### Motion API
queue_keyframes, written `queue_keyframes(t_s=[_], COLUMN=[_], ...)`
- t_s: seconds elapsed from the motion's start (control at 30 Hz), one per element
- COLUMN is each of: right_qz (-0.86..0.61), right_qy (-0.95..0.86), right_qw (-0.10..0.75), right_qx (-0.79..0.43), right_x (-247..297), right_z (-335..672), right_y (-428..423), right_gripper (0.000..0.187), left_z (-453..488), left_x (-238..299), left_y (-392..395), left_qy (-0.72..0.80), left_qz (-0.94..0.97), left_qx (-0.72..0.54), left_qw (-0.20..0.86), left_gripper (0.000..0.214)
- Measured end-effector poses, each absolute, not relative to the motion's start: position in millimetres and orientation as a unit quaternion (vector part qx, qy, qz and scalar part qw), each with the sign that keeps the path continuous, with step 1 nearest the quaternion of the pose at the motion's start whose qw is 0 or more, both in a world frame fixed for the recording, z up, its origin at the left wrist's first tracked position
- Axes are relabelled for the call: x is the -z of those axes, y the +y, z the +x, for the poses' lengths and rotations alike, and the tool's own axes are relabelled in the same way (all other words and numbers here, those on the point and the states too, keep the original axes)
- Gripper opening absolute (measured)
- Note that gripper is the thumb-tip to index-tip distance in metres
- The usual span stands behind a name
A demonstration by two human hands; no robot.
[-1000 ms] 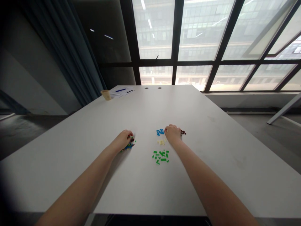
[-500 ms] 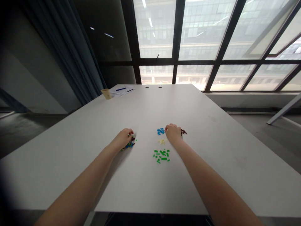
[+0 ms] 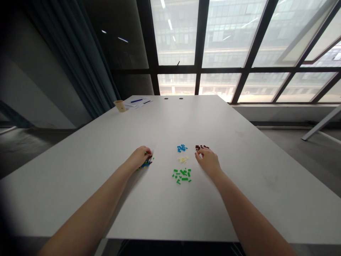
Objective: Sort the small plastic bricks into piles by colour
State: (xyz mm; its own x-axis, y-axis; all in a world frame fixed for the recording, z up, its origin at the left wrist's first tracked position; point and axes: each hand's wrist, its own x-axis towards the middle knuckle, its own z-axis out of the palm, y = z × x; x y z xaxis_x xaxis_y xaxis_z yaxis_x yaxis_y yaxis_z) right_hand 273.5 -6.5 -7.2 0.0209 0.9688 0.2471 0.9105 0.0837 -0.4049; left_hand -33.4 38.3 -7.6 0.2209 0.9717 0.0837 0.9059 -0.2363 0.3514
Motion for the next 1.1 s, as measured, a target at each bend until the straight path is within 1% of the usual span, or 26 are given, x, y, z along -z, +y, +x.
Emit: queue_keyframes(t_s=[0.1, 0.23, 0.33, 0.4, 0.5, 0.57, 0.67, 0.8, 1.1], right_qz=[-0.662, -0.645, -0.638, -0.631, -0.619, -0.609, -0.595, -0.587, -0.58], right_qy=[-0.701, -0.713, -0.72, -0.724, -0.73, -0.735, -0.743, -0.749, -0.752], right_qw=[0.251, 0.257, 0.254, 0.256, 0.267, 0.277, 0.285, 0.284, 0.29], right_qx=[-0.089, -0.096, -0.104, -0.11, -0.114, -0.114, -0.114, -0.115, -0.119], right_x=[10, 8, 7, 6, 3, 1, -1, 0, -1], right_z=[276, 277, 278, 278, 277, 277, 276, 275, 274], right_y=[-7, -7, -8, -9, -11, -12, -14, -13, -16], right_gripper=[0.025, 0.025, 0.025, 0.025, 0.024, 0.023, 0.022, 0.023, 0.022], left_z=[-33, -31, -27, -20, -4, 9, 28, 40, 40], left_x=[12, 11, 6, 1, -4, -7, -9, -15, -15], left_y=[40, 41, 39, 34, 24, 14, 0, -12, -14], left_qy=[0.615, 0.625, 0.611, 0.583, 0.526, 0.486, 0.431, 0.387, 0.334], left_qz=[0.767, 0.756, 0.744, 0.723, 0.633, 0.552, 0.465, 0.401, 0.292], left_qx=[-0.146, -0.154, -0.224, -0.294, -0.373, -0.401, -0.408, -0.394, -0.401], left_qw=[0.114, 0.118, 0.148, 0.229, 0.428, 0.546, 0.657, 0.73, 0.801], left_gripper=[0.016, 0.018, 0.022, 0.019, 0.019, 0.022, 0.026, 0.026, 0.031])
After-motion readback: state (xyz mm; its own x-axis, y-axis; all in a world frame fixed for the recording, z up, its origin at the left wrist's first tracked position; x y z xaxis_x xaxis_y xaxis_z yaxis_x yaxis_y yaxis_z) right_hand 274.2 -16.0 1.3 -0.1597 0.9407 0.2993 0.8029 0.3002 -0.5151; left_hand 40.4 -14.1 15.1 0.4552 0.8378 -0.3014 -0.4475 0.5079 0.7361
